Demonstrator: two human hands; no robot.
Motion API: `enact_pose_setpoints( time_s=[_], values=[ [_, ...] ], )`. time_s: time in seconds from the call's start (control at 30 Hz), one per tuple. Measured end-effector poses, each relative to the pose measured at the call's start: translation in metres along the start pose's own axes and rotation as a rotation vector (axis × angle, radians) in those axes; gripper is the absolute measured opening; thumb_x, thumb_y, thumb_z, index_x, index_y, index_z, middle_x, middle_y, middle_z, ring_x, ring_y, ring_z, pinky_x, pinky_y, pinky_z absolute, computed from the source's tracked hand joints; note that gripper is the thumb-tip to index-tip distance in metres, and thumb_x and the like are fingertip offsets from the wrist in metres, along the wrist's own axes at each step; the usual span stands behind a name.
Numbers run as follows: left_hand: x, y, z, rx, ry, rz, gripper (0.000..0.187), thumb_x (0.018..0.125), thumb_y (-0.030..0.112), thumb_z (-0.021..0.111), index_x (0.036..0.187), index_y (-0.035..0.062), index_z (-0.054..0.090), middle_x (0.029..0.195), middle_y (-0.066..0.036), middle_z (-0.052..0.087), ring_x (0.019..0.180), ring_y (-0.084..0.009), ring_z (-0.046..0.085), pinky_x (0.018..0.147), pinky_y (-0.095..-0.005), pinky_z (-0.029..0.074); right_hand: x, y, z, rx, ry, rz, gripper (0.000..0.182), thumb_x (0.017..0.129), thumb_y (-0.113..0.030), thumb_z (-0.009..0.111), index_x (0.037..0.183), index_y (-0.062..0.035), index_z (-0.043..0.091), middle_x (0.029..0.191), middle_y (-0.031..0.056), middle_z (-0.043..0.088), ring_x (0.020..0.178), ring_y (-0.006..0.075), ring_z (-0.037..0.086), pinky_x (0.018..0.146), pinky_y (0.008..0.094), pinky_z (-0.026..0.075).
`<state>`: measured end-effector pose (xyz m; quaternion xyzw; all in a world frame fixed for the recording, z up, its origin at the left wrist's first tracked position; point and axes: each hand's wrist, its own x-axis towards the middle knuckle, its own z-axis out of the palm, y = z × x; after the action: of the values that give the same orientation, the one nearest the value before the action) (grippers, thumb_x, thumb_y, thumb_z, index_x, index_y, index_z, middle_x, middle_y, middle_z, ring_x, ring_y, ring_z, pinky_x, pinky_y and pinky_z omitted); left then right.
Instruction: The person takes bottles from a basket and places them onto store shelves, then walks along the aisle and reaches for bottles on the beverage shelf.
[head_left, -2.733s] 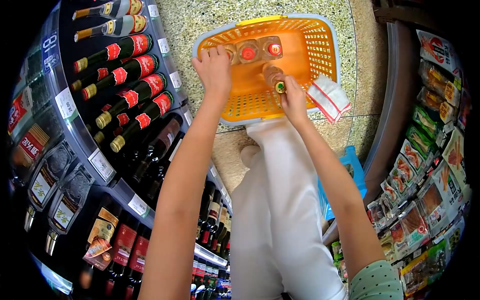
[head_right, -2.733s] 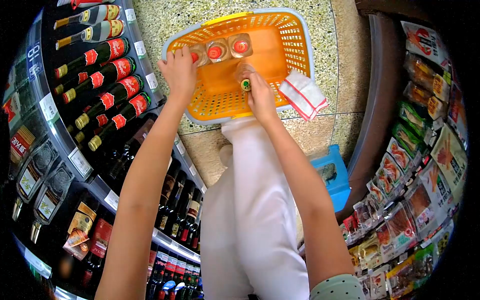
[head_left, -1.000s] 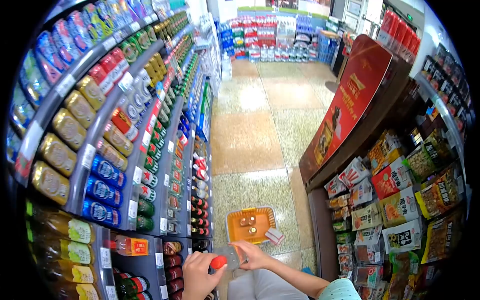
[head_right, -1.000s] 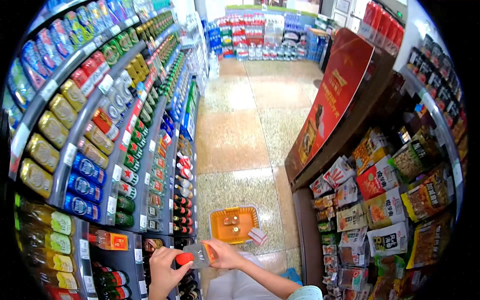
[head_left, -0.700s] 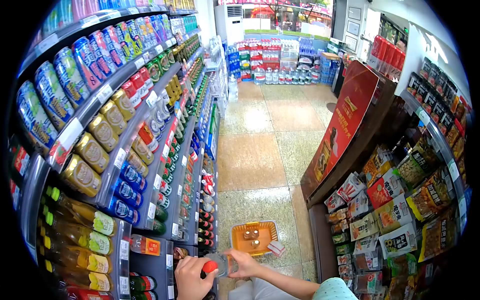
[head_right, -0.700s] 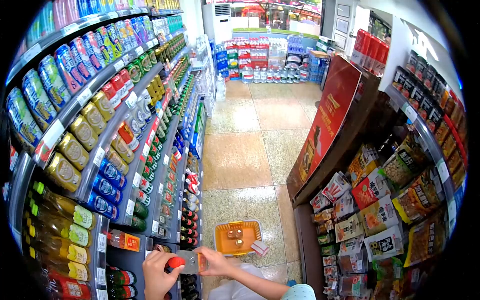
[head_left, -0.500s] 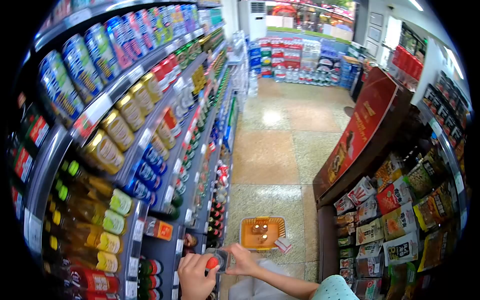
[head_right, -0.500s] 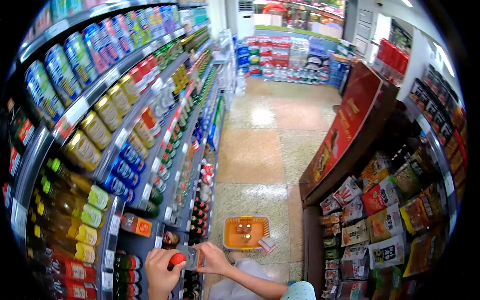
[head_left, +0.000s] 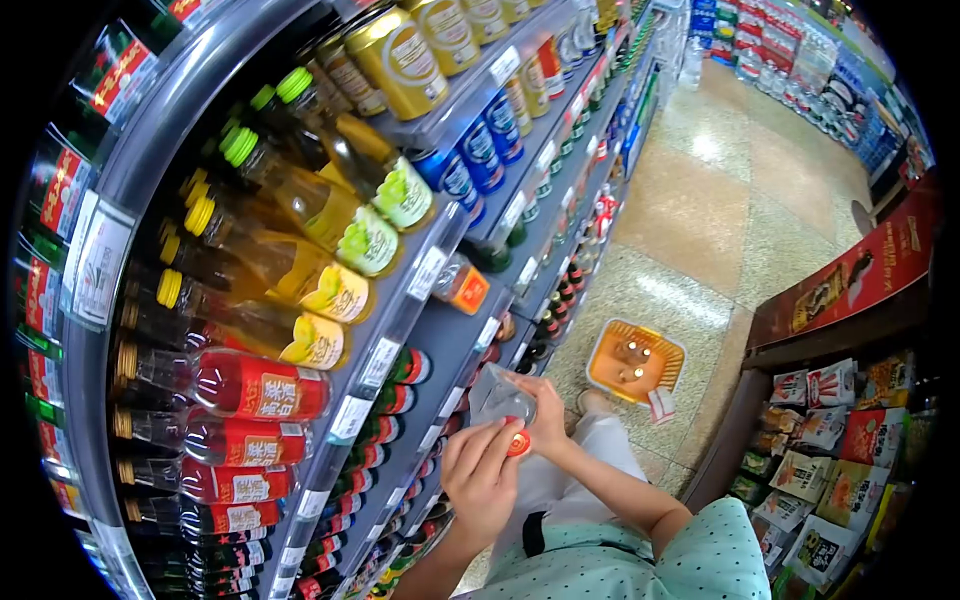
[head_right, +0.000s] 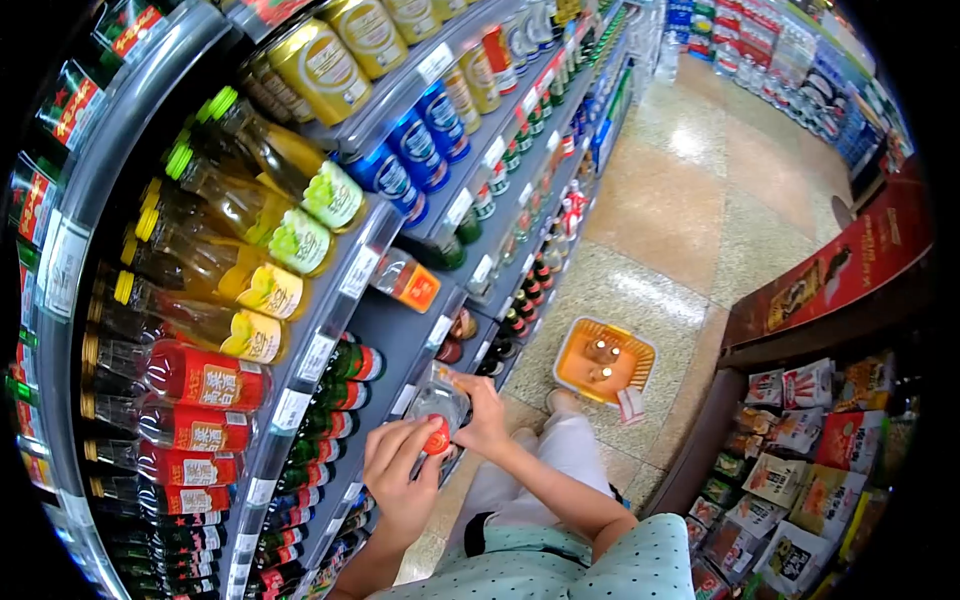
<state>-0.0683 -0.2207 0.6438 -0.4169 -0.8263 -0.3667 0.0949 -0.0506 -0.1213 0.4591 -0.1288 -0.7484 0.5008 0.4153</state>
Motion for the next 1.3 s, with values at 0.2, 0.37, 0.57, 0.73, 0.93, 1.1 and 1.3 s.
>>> enact_pose_setpoints(
  time_s=[0.2,0.37,0.57,0.73,0.93,1.1,1.3],
  values=[
    [-0.001,-0.035,0.015,0.018,0.094,-0.045,0.039,0.066,-0.008,0.077,0.104,0.0030,0.073,0.104,-0.012,0.070,0.095,-0.0295,0.064,0.086,-0.0376,0.050,0.023,0.012,0.038,0.049,0.051,0.029,0.069,0.061,-0.012,0.088,0.119,-0.0019,0.054,0.121,0.0169,0.064,0.110,0.0347,0.060,0.096,0.0408,0.048],
    [0.011,-0.058,0.028,0.031,0.163,-0.112,0.034,0.073,-0.007,0.071,0.107,0.0000,0.070,0.108,-0.014,0.070,0.098,-0.0295,0.063,0.089,-0.0387,0.048,0.041,0.030,0.073,0.072,0.072,0.044,0.075,0.058,-0.008,0.087,0.124,-0.0016,0.052,0.124,0.0178,0.062,0.113,0.0371,0.059,0.097,0.0420,0.048],
    [0.026,-0.092,0.040,0.107,0.188,-0.130,0.035,0.078,-0.007,0.067,0.112,0.0007,0.068,0.111,-0.013,0.069,0.101,-0.0304,0.061,0.090,-0.0397,0.047,0.050,0.053,0.105,0.039,0.063,0.072,0.078,0.055,-0.007,0.087,0.125,-0.0013,0.052,0.124,0.0161,0.061,0.114,0.0363,0.058,0.096,0.0415,0.048],
    [0.036,-0.110,0.050,0.175,0.216,-0.152,0.034,0.083,-0.003,0.065,0.116,0.0021,0.067,0.114,-0.013,0.067,0.103,-0.0308,0.058,0.091,-0.0407,0.045,0.057,0.058,0.118,0.024,0.074,0.076,0.078,0.056,-0.009,0.088,0.125,-0.0013,0.053,0.119,0.0154,0.061,0.110,0.0364,0.058,0.094,0.0419,0.049],
    [0.043,-0.118,0.057,0.163,0.204,-0.160,0.049,0.089,0.008,0.068,0.135,-0.0008,0.055,0.131,-0.020,0.058,0.117,-0.0368,0.052,0.100,-0.0466,0.038,0.064,0.053,0.126,-0.013,0.081,0.127,0.075,0.055,-0.007,0.085,0.122,-0.0027,0.054,0.117,0.0140,0.061,0.107,0.0370,0.058,0.087,0.0427,0.051],
    [0.014,-0.104,0.063,0.133,0.194,-0.230,0.069,0.087,0.010,0.068,0.148,-0.0020,0.037,0.153,-0.022,0.037,0.138,-0.0382,0.037,0.113,-0.0497,0.025,0.073,0.051,0.139,-0.052,0.109,0.141,0.070,0.055,-0.006,0.082,0.120,-0.0065,0.056,0.114,0.0103,0.062,0.107,0.0335,0.058,0.081,0.0406,0.054],
    [-0.029,-0.090,0.060,0.076,0.052,-0.292,0.069,0.086,0.008,0.069,0.146,-0.0041,0.038,0.151,-0.024,0.038,0.136,-0.0385,0.037,0.112,-0.0485,0.026,0.083,0.052,0.152,-0.103,0.073,0.179,0.071,0.054,-0.010,0.084,0.120,-0.0065,0.057,0.114,0.0078,0.061,0.109,0.0291,0.057,0.075,0.0392,0.056]
  ],
)
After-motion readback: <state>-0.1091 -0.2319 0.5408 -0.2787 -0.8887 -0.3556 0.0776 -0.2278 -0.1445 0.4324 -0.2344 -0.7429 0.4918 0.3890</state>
